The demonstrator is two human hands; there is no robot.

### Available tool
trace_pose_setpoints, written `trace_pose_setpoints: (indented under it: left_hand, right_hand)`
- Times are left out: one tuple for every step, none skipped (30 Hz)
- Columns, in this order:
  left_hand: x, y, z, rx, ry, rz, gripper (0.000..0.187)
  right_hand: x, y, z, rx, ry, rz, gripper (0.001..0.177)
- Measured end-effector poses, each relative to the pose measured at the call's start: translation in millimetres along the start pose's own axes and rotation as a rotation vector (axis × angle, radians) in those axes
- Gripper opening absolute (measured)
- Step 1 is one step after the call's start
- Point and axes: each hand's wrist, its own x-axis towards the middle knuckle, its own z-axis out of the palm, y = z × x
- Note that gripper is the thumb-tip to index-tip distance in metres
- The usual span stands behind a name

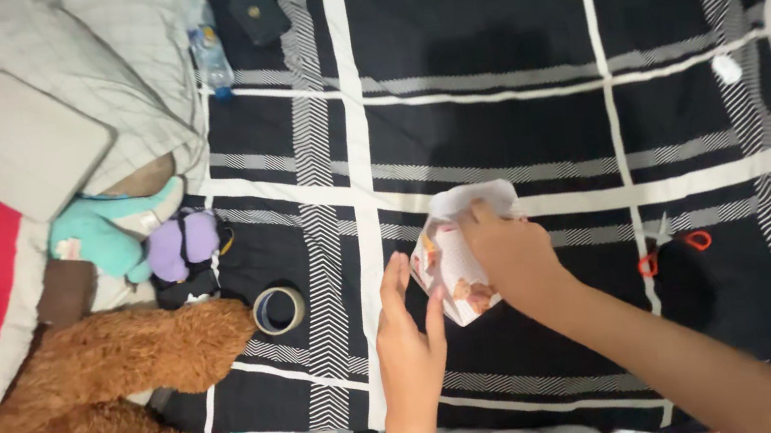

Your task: The person wraps a small rectangular box with patterned wrapping paper on a bed. They fold the paper edges, crease the folds, and secure the package with tape, completing the wrapping process.

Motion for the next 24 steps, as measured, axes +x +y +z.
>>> trace_pose_setpoints:
  left_hand:
    - [-4.2,0.8,-1.2,-0.005,0.0,0.002,0.06]
    - [-8.4,1.0,-1.2,-0.011,0.0,0.003,0.061]
    - [-11.9,0.6,-0.6,0.035,0.028,0.104,0.06]
    - [-15.4,0.3,0.9,0.08,0.057,0.205,0.059]
    - [-16.6,-0.7,1.0,0.132,0.086,0.308,0.058]
    - [-15.4,-1.5,2.8,0.179,0.076,0.365,0.055]
    - [-10.9,-1.7,7.3,0.226,0.063,0.422,0.051]
    - [-5.4,-2.0,12.2,0.273,0.052,0.479,0.047]
    - [1.4,-3.1,17.3,0.364,-0.009,0.548,0.048]
    - [13.7,-5.1,25.3,0.458,-0.069,0.615,0.048]
    - [23.7,-9.4,32.7,0.552,-0.135,0.681,0.049]
    - [39.2,-14.4,42.3,0.763,-0.084,0.721,0.05]
    - [57.4,-19.1,54.3,0.973,-0.032,0.755,0.051]
    - [72.8,-25.6,63.6,1.13,-0.059,0.753,0.048]
    - [84.4,-33.4,69.7,1.289,-0.086,0.747,0.046]
    - [93.9,-41.0,74.6,1.351,-0.18,0.729,0.039]
    - [97.7,-49.9,76.3,1.415,-0.281,0.704,0.033]
    - [99.1,-57.6,77.8,1.478,-0.381,0.678,0.028]
    - [101.0,-64.0,76.7,1.443,-0.358,0.702,0.026]
    - [100.9,-68.7,75.1,1.406,-0.336,0.726,0.025]
    - [98.6,-72.3,72.9,1.369,-0.321,0.752,0.024]
    - [96.7,-73.7,71.0,1.367,-0.307,0.76,0.024]
    - [94.1,-73.9,66.6,1.367,-0.296,0.769,0.024]
    - [92.6,-72.7,61.5,1.366,-0.285,0.778,0.023]
  right_hand:
    - [-4.2,6.9,-0.8,0.056,0.003,-0.017,0.039]
    - [-8.7,14.9,-3.2,0.112,0.006,-0.035,0.023]
    - [-12.0,23.6,-6.7,0.169,-0.013,-0.03,0.028]
    - [-15.1,33.2,-11.8,0.227,-0.032,-0.025,0.033]
    - [-16.3,40.1,-16.7,0.289,-0.048,-0.021,0.038]
    - [-16.2,45.6,-21.1,0.32,-0.067,-0.029,0.036]
    - [-15.0,51.2,-25.5,0.35,-0.086,-0.035,0.034]
    - [-12.0,55.1,-28.4,0.38,-0.106,-0.041,0.031]
    - [-10.6,56.4,-29.3,0.374,-0.092,-0.067,0.028]
    - [-8.4,58.6,-29.7,0.368,-0.077,-0.093,0.024]
    - [-10.6,57.9,-27.1,0.365,-0.065,-0.114,0.021]
    - [-11.7,56.0,-23.5,0.364,-0.054,-0.131,0.014]
    - [-8.1,57.5,-21.2,0.366,-0.047,-0.144,0.007]
    - [-3.0,59.7,-19.6,0.367,-0.04,-0.157,0.005]
    - [-1.4,59.6,-17.3,0.368,-0.001,-0.183,0.006]
    - [0.8,60.0,-15.8,0.368,0.038,-0.208,0.008]
    - [-0.3,58.8,-13.7,0.372,0.072,-0.233,0.01]
    - [-2.9,58.7,-12.7,0.395,0.089,-0.248,0.01]
    - [-2.7,57.9,-13.0,0.42,0.111,-0.263,0.009]
    - [-1.9,57.6,-14.5,0.444,0.134,-0.278,0.009]
    - [-2.8,56.8,-15.8,0.428,0.127,-0.272,0.008]
    - [-2.9,56.6,-17.8,0.413,0.118,-0.267,0.006]
    - [-2.9,54.6,-19.5,0.401,0.11,-0.26,0.005]
    - [-2.3,52.5,-21.0,0.428,0.058,-0.201,0.006]
